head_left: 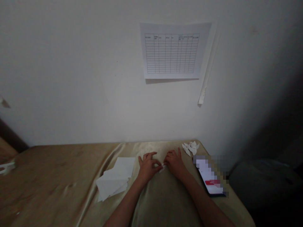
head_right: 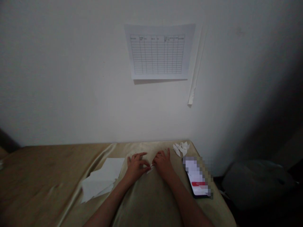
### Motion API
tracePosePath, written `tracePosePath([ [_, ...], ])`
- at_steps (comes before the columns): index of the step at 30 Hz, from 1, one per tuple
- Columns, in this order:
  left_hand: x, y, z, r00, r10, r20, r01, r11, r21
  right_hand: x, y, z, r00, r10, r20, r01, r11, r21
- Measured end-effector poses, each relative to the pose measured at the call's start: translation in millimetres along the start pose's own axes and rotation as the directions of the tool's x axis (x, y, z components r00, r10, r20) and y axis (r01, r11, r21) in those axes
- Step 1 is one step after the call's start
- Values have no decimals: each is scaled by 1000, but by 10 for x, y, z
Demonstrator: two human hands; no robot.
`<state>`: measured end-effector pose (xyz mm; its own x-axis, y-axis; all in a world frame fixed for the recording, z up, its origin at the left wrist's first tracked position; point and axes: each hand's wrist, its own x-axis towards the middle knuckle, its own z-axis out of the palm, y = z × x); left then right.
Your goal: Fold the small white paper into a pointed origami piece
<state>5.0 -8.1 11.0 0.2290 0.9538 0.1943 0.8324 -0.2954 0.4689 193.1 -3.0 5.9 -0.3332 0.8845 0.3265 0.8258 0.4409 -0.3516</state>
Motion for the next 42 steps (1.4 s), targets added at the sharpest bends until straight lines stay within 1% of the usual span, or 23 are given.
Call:
tracePosePath([
  [8, 0, 25, 7, 999, -32, 2, 32, 999, 4, -3, -33, 29, 1000, 4, 6, -3, 997, -77],
  [13, 2, 54, 2, 1000, -12, 8, 12, 999, 52, 4, -32, 20, 994, 60, 86, -49, 990, -132],
  [18, -10, 78, 9, 999, 29, -28, -27, 996, 86, 39, 19, 7, 981, 119, 150, -105, 990, -96],
  [21, -14, 98, 10, 998, 36, -43, -32, 996, 88, 51, 29, -6, 979, 117, 166, -107, 992, -68],
  [25, 1, 130, 10, 998, 16, -56, -11, 996, 88, 48, 19, -15, 982, 91, 164, -83, 995, -58],
  [32, 57, 123, 37, 996, -88, -9, 89, 994, 71, 53, 19, -44, 977, 94, 192, -88, 995, -43],
  [40, 61, 87, 66, 997, -72, 12, 70, 994, 86, 49, 3, -74, 973, 113, 202, -112, 994, -17],
  [42, 50, 99, 65, 998, -55, -1, 55, 994, 97, 53, -5, -84, 971, 117, 208, -116, 993, -19],
])
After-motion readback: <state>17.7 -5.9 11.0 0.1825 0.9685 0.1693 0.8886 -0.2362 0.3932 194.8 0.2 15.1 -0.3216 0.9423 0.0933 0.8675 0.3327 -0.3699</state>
